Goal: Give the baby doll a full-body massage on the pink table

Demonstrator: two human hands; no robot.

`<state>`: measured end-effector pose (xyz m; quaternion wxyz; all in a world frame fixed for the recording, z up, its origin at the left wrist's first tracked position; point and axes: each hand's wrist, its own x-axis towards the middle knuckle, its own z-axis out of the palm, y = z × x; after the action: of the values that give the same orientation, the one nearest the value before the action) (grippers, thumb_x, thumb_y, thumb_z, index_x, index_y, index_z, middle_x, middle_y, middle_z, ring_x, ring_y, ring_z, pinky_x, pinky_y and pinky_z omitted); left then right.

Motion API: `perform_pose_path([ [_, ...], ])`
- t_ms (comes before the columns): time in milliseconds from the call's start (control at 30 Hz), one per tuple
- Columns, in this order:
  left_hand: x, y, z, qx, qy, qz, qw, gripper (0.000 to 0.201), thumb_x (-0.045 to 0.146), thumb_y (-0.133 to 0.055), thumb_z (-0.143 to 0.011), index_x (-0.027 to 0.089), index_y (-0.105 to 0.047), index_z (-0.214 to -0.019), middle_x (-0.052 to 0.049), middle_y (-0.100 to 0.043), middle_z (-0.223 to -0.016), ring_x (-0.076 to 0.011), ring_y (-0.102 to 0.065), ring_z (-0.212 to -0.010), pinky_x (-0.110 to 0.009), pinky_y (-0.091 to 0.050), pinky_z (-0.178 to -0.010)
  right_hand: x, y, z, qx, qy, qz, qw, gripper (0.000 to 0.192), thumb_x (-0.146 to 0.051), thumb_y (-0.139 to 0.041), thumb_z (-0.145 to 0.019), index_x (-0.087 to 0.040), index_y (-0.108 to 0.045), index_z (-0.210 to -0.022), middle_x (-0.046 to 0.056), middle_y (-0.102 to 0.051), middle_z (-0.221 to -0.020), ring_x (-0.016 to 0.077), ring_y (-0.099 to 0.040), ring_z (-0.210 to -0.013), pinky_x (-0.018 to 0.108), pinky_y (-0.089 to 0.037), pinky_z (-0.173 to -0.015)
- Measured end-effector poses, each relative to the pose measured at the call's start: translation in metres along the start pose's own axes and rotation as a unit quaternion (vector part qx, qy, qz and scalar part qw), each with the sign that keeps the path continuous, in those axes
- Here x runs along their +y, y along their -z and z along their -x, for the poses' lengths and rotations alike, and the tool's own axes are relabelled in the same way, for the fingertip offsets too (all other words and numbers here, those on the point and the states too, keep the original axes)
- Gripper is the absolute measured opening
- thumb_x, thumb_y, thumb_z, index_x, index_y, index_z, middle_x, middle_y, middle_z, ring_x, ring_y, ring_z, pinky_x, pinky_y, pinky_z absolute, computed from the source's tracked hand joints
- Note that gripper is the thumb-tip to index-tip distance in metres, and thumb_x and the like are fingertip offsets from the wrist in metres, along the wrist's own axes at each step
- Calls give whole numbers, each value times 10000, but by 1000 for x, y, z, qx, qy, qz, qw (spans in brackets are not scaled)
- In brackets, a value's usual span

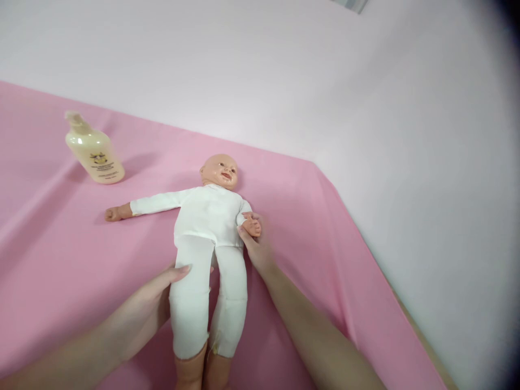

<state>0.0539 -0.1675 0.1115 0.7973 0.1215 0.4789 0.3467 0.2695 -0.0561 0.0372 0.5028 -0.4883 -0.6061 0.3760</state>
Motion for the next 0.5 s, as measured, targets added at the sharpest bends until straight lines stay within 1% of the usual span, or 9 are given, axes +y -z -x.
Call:
perform_pose_path([
  [267, -1, 2, -2, -7, -3, -1, 1000, 612, 389, -684, -835, 187, -586, -1405, -95, -662, -1383, -342, -471, -1424, -447, -334, -1211, -2, 0, -1, -1, -3, -5, 1000, 289, -407, -646, -815, -258, -537, -1038, 29, -624, -994, 207, -613, -995, 374, -496, -931],
  [500, -2, 4, -3, -4, -2, 8, 1000, 555, 373, -690, -835, 211, -628, -1363, -79, -682, -1355, -340, -477, -1421, -444, -349, -1204, 0, 0, -1, 2, 5, 5, 1000, 270, -393, -647, -816, -267, -546, -1032, 26, -628, -991, 213, -611, -1005, 383, -504, -929],
])
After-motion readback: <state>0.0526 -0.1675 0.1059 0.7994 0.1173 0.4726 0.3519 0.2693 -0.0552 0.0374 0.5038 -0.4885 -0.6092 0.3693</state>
